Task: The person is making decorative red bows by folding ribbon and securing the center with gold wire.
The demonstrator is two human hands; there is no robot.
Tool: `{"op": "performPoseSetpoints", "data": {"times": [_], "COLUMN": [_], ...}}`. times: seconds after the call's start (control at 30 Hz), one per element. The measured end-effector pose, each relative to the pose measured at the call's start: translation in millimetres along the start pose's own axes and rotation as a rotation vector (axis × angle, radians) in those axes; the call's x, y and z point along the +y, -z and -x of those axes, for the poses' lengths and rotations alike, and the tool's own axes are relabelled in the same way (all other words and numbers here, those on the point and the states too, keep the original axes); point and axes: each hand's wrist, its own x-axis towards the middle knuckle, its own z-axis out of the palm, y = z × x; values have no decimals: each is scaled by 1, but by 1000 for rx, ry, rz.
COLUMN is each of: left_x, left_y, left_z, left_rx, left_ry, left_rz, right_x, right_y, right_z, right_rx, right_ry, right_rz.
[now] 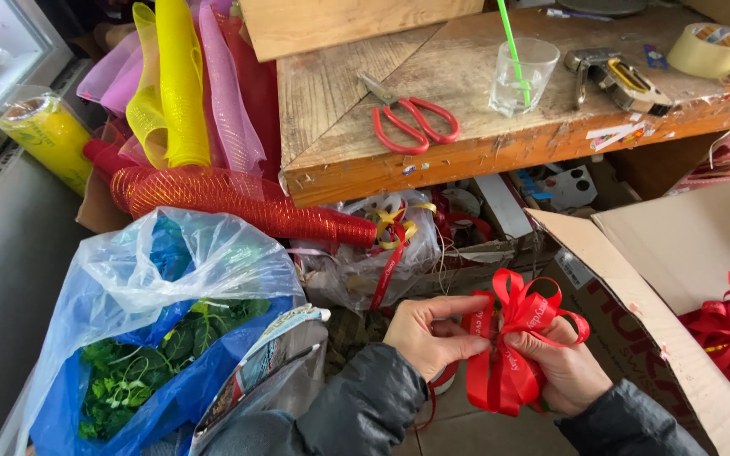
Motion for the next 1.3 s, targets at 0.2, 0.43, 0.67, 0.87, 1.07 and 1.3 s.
{"op": "performPoseSetpoints", "data": {"times": [0.2,0.43,0.67,0.87,1.07,1.3], "left_x": [-2,-16,-24,-18,-35,-12], "left_y": [-2,-2,-5,-9,-7,-14], "left_z": [2,1,1,6,-2,0], "left_rx": [131,148,154,91,211,403], "left_ry": [-35,-133,-232,-233,-325,44], "left_rz": [-316,-592,-589,-643,-645,-653], "right_x": [-24,-54,-31,-21,-17,-6], "right_y": [-27,-76,-68,-62,-60,-54], "right_z": [7,16,13,9,5,-5], "right_rx": [33,197,189,218,237,303], "right_ry": [-45,-137,-113,-164,-217,-133], "right_rz": [109,308,289,212,126,51]}}
